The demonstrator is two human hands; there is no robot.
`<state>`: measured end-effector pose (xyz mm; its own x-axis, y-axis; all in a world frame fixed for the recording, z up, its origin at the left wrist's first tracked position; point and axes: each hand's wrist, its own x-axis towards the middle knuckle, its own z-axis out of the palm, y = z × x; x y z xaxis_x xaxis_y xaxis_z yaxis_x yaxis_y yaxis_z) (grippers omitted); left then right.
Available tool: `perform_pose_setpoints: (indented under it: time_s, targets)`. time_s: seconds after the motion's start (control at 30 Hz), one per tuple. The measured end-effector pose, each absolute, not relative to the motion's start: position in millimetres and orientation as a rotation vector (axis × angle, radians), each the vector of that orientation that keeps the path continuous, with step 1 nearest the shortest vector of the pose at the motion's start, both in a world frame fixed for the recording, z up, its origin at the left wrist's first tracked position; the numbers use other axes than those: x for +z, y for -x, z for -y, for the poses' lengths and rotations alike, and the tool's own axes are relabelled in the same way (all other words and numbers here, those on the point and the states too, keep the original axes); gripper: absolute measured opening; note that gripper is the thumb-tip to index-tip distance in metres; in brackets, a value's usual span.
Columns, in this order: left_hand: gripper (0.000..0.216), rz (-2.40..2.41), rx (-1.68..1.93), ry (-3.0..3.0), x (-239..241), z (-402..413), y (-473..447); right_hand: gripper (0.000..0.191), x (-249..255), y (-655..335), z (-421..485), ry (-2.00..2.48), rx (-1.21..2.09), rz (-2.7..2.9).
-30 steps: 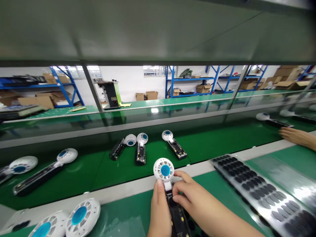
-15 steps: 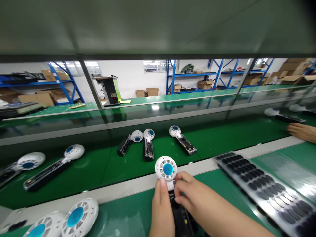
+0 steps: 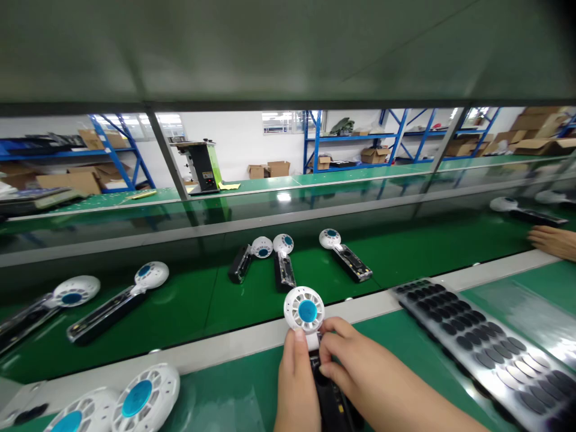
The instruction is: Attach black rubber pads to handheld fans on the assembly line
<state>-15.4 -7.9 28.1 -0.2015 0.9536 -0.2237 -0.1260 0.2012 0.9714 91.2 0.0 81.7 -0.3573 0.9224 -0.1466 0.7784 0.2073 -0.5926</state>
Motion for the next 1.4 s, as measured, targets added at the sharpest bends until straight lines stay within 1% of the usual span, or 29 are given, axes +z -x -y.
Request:
perform_pose_setpoints:
  time_s: [0.2, 0.33, 0.37, 0.4, 0.47, 0.5, 0.53, 0.63, 0.73, 0.83, 0.9, 1.0, 1.13, 1.27, 1.4]
  targets:
    - [0.046, -1.338, 1.269, -0.799, 23.9, 6.2, 15.3, 0.018, 72.3, -91.2, 8.1, 1.615, 0.773, 2.189]
    - [0.056, -1.283, 1.244, -0.806, 16.8, 4.3, 18.7, 0.017, 67.7, -88.6, 14.1, 1.590, 0.790, 2.088]
    - [0.058, -1.277, 1.231, -0.797, 15.3, 4.0, 19.4, 0.020, 64.8, -88.6, 14.3, 1.598, 0.831, 2.024]
    - [0.058, -1.271, 1.227, -0.777, 14.0, 3.9, 19.8, 0.027, 61.1, -88.9, 13.9, 1.612, 0.894, 1.940]
    - [0.057, -1.258, 1.250, -0.716, 11.8, 4.2, 19.5, 0.049, 52.7, -90.3, 11.3, 1.626, 1.072, 1.733]
    - [0.055, -1.249, 1.272, -0.688, 10.9, 4.6, 18.8, 0.056, 48.9, -91.2, 9.6, 1.595, 1.184, 1.647]
    - [0.054, -1.241, 1.293, -0.673, 10.1, 5.2, 17.7, 0.058, 46.0, -92.0, 8.1, 1.532, 1.298, 1.585]
    - [0.053, -1.283, 1.338, -0.664, 9.1, 7.4, 13.3, 0.055, 44.5, -92.4, 6.8, 1.295, 1.537, 1.522]
    - [0.055, -1.394, 1.406, -0.703, 13.0, 9.2, 10.0, 0.055, 49.2, -92.1, 10.1, 1.175, 1.582, 1.463]
    - [0.053, -1.454, 1.570, -0.943, 23.6, 8.6, 11.6, 0.054, 50.1, -96.2, 6.4, 1.057, 1.598, 1.361]
    - [0.049, -1.467, 1.634, -1.088, 31.4, 6.9, 15.1, 0.050, 48.6, -102.8, -7.5, 1.164, 1.487, 1.327]
    - [0.047, -1.523, 1.535, -1.058, 34.3, 4.0, 17.9, 0.040, 46.6, -117.0, -49.2, 1.483, 1.233, 1.318]
    - [0.048, -1.526, 1.471, -1.093, 17.0, 2.2, 10.7, 0.031, 46.7, -139.5, -122.1, 1.699, 0.997, 1.332]
    - [0.055, -1.528, 1.490, -1.198, -0.9, -1.1, 4.7, 0.028, 49.7, -156.9, -170.0, 1.853, 0.735, 1.439]
    - [0.055, -1.530, 1.449, -1.199, -0.4, -4.4, 8.6, 0.033, 47.2, -151.3, -174.0, 1.866, 0.445, 1.629]
